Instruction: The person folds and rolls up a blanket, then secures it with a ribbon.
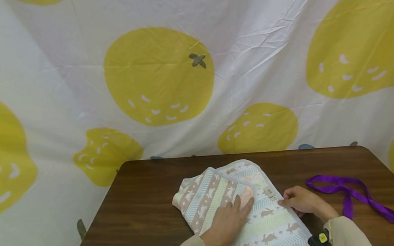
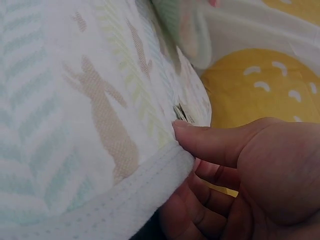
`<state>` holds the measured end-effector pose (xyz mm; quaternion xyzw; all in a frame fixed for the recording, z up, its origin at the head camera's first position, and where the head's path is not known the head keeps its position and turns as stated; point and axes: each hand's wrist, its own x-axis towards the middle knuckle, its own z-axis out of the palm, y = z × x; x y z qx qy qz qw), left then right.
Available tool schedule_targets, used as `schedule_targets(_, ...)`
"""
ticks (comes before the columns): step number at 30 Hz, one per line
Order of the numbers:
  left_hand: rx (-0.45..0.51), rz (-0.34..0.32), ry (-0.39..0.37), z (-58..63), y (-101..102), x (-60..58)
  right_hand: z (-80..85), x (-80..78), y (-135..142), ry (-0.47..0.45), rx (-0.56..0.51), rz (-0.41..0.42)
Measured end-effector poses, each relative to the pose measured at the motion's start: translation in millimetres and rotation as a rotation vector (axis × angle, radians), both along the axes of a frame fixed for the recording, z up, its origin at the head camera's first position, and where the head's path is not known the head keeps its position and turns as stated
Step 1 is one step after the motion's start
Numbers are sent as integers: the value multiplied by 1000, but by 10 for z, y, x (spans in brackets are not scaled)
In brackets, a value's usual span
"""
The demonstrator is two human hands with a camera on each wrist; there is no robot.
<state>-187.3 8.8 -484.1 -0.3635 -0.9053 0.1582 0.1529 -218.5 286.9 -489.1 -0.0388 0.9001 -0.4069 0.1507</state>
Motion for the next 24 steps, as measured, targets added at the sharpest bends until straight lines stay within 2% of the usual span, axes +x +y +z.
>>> schedule_targets(5, 24, -11, 88, 45, -90, -128, 2, 10, -5, 8, 5, -5)
schedule_targets(8, 73, 14, 146, 81, -160, -221, 0, 10, -5, 10, 10, -8)
schedule_targets(12, 105, 81, 253, 127, -258, -316, 1, 19, 8, 15, 12, -7)
schedule_targets(15, 155, 92, 302, 162, -328, -359, 2, 30, 24, 16, 7, 2)
schedule_targets(18, 252, 74, 260, 205, -398, -380, -1, 42, 32, 17, 0, 6)
schedule_targets(24, 545, 86, 98, 378, -580, -372, -9, 6, -43, 57, 2, -56)
